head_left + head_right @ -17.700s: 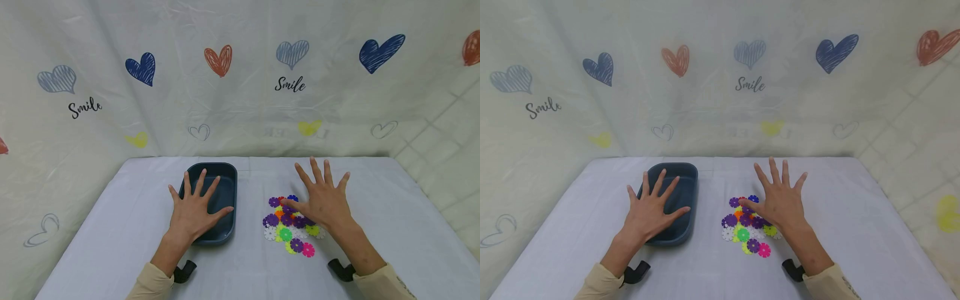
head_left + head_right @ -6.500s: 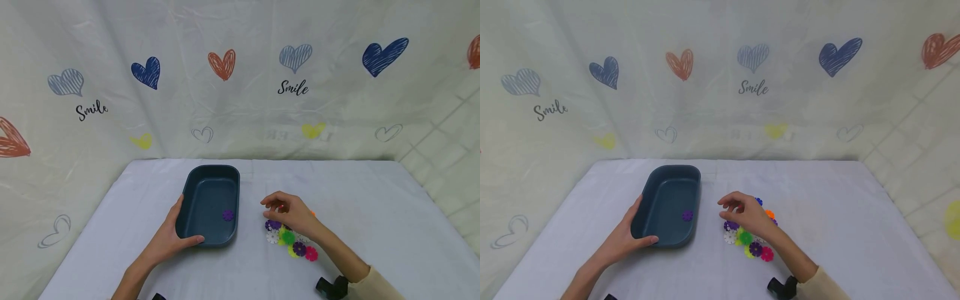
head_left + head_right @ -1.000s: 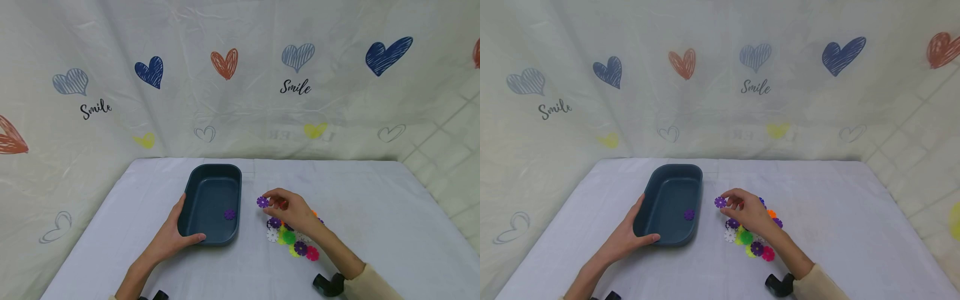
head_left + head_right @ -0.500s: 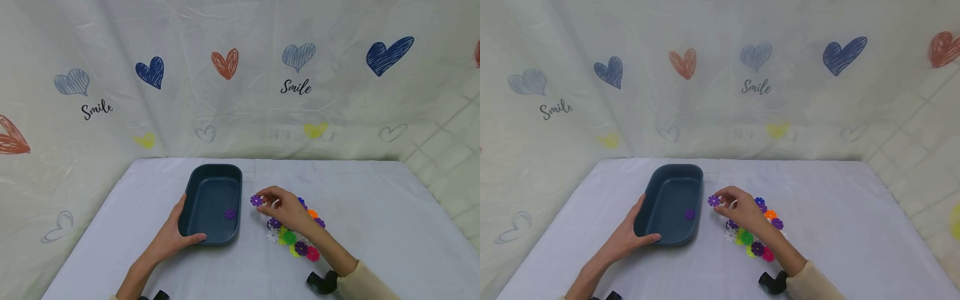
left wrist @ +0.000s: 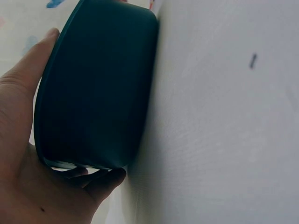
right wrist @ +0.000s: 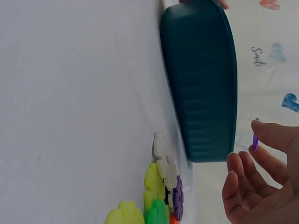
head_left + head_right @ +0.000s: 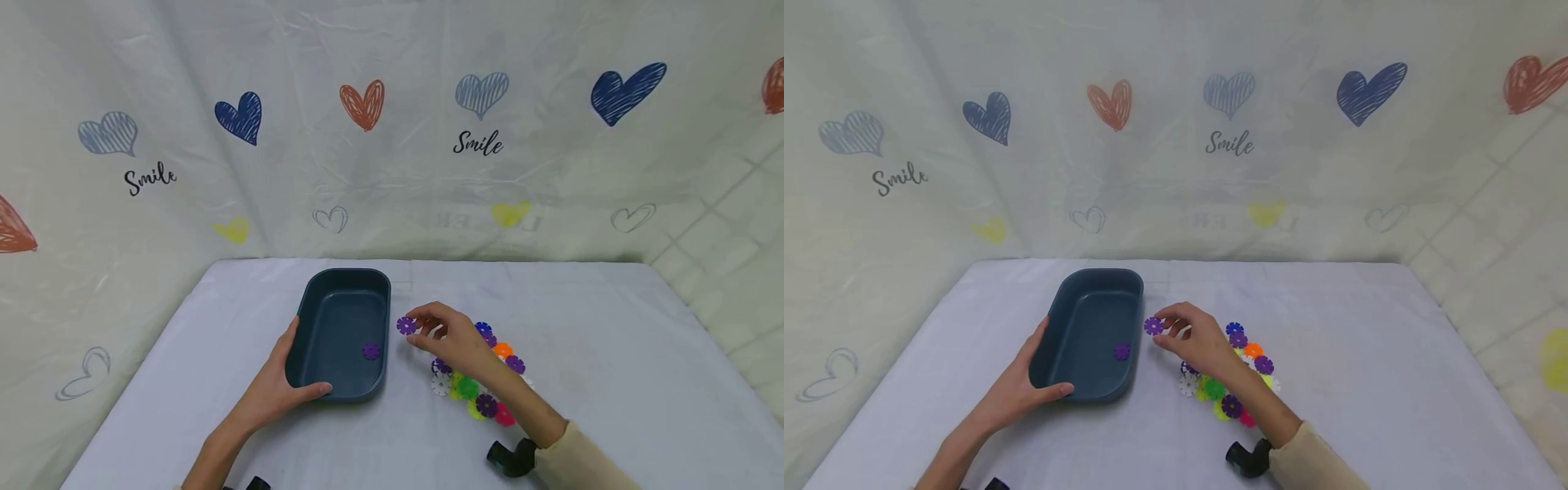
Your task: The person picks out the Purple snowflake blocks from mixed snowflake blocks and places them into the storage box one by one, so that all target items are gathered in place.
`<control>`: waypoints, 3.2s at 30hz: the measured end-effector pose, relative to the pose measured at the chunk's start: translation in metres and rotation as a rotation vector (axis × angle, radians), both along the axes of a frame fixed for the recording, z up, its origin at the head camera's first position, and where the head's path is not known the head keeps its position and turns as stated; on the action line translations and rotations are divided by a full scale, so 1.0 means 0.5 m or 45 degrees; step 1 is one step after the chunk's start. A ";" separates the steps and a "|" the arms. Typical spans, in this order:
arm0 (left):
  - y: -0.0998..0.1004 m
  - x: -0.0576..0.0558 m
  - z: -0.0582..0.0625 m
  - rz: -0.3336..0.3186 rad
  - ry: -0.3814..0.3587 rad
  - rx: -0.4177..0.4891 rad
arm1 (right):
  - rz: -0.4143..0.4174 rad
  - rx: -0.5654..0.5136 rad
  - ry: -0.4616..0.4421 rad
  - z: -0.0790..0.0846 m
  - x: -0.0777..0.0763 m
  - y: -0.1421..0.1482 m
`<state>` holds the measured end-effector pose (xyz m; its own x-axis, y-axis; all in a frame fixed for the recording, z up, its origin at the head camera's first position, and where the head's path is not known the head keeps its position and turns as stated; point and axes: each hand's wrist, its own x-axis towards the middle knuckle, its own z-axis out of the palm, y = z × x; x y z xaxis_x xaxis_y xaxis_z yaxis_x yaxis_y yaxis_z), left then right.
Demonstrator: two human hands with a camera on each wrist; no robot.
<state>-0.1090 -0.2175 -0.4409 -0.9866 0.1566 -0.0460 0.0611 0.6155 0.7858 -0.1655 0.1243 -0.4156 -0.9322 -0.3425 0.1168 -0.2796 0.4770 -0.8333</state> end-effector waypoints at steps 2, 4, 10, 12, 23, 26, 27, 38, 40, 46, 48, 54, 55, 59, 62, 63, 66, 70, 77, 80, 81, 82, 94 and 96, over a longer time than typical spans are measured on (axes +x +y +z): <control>0.000 0.000 0.001 -0.001 0.002 0.000 | 0.008 -0.002 0.002 0.000 0.000 -0.002; 0.000 0.000 0.001 -0.001 0.004 -0.002 | 0.016 -0.002 0.007 0.000 -0.001 -0.005; -0.001 0.002 0.001 0.005 -0.005 -0.010 | 0.042 -0.014 0.030 -0.001 -0.004 -0.015; -0.001 0.002 0.001 0.009 -0.006 -0.009 | 0.045 -0.014 0.033 -0.001 -0.005 -0.019; 0.002 0.005 0.003 0.020 -0.019 -0.008 | 0.066 -0.029 0.042 0.001 -0.003 -0.036; 0.002 0.004 0.002 0.020 -0.019 -0.005 | 0.068 -0.031 0.043 0.002 -0.004 -0.040; 0.002 0.004 0.002 0.020 -0.017 -0.005 | 0.073 -0.034 0.041 0.003 -0.005 -0.041; 0.004 0.003 0.003 0.017 -0.010 -0.008 | 0.098 -0.076 0.049 0.006 -0.008 -0.052; 0.004 0.003 0.001 0.013 -0.006 -0.005 | 0.107 -0.087 0.040 0.004 -0.008 -0.055; 0.004 0.002 0.000 0.012 0.004 0.002 | 0.116 -0.095 0.035 0.007 -0.012 -0.070; 0.006 0.002 0.000 0.008 0.003 0.010 | 0.107 -0.082 0.047 0.008 -0.013 -0.074; 0.007 0.000 -0.002 0.015 -0.014 -0.001 | 0.101 -0.070 0.057 0.013 -0.014 -0.083; 0.006 0.000 -0.002 0.016 -0.018 -0.003 | 0.103 -0.070 0.055 0.013 -0.014 -0.084; 0.003 0.000 -0.001 0.014 -0.015 -0.009 | 0.113 -0.065 0.059 0.010 -0.017 -0.088; 0.003 0.000 0.002 0.011 -0.001 -0.003 | 0.109 -0.063 0.057 0.008 -0.021 -0.091; 0.003 0.000 0.003 0.013 0.000 -0.003 | 0.107 -0.065 0.056 0.007 -0.022 -0.091; 0.003 0.000 0.005 0.014 -0.007 -0.004 | 0.099 -0.070 0.071 0.005 -0.026 -0.093; 0.004 0.000 0.005 0.015 -0.012 -0.010 | 0.090 -0.084 0.095 0.001 -0.029 -0.096; 0.005 0.003 0.004 0.027 -0.025 -0.018 | 0.079 -0.079 0.112 -0.007 -0.033 -0.102; 0.005 0.004 0.004 0.030 -0.031 -0.017 | 0.064 -0.076 0.097 -0.007 -0.033 -0.105; 0.005 0.004 0.004 0.029 -0.033 -0.015 | 0.058 -0.076 0.091 -0.006 -0.034 -0.105; 0.005 0.003 0.004 0.029 -0.036 -0.013 | 0.053 -0.074 0.085 -0.006 -0.034 -0.106; 0.004 0.003 0.001 0.027 -0.029 -0.010 | 0.037 -0.062 0.031 -0.001 -0.034 -0.095; 0.004 0.002 0.002 0.026 -0.022 -0.012 | 0.034 -0.063 0.029 -0.001 -0.033 -0.090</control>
<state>-0.1080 -0.2153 -0.4401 -0.9886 0.1359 -0.0645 0.0348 0.6238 0.7808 -0.1822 0.0794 -0.4162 -0.9198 -0.3603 0.1555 -0.3111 0.4278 -0.8487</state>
